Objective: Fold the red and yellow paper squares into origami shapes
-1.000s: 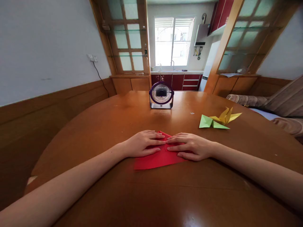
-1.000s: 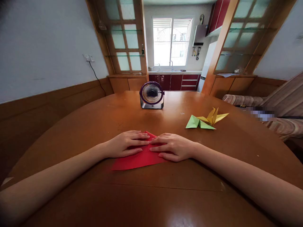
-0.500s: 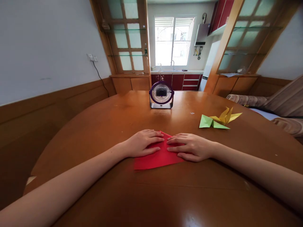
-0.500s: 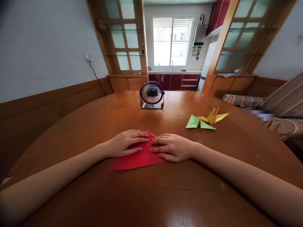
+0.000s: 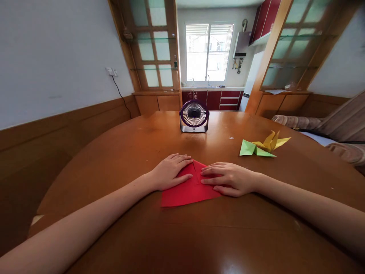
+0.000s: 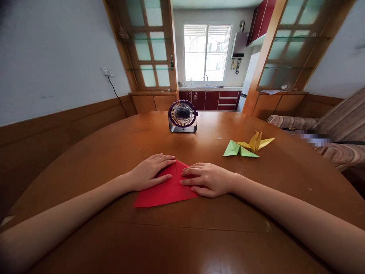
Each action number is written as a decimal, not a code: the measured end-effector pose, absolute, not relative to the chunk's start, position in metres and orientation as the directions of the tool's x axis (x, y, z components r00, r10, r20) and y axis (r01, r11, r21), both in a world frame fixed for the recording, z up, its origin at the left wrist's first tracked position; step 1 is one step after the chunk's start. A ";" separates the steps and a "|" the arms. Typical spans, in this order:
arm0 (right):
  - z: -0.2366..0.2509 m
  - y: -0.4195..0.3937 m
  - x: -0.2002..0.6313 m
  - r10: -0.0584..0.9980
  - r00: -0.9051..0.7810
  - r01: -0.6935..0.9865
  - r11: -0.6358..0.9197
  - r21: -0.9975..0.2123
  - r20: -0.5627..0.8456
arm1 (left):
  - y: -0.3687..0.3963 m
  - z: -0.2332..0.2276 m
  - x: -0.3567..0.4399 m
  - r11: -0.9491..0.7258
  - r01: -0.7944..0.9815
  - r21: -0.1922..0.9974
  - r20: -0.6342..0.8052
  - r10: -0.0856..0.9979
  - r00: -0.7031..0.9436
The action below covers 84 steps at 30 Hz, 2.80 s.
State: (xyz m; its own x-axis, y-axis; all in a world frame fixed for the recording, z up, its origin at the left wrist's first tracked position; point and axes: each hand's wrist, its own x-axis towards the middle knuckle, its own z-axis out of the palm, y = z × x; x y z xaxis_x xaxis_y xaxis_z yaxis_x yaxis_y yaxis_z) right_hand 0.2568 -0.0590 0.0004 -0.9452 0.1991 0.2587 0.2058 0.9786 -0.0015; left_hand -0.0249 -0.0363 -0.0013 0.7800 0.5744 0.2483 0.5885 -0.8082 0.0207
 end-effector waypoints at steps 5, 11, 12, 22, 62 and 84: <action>0.000 -0.059 0.257 0.206 -0.943 0.211 0.978 -0.012 0.262 | -0.037 0.000 -0.026 -0.842 0.538 0.042 0.308 0.523 0.795; 0.001 -0.059 0.257 0.200 -0.944 0.206 0.979 -0.006 0.260 | -0.038 0.005 -0.025 -0.924 0.377 0.067 0.233 0.382 0.894; 0.001 -0.059 0.257 0.197 -0.945 0.202 0.979 -0.006 0.263 | -0.038 0.005 -0.025 -0.923 0.378 0.066 0.230 0.383 0.895; 0.002 -0.060 0.256 0.196 -0.940 0.197 0.980 -0.025 0.279 | -0.039 0.005 -0.024 -0.885 0.464 0.038 0.242 0.459 0.855; 0.000 -0.059 0.257 0.196 -0.935 0.191 0.981 -0.045 0.296 | -0.033 0.003 -0.032 -0.962 0.224 0.159 0.270 0.261 0.927; 0.001 -0.059 0.257 0.200 -0.942 0.201 0.979 -0.025 0.269 | -0.033 0.004 -0.031 -0.970 0.220 0.101 0.268 0.240 0.933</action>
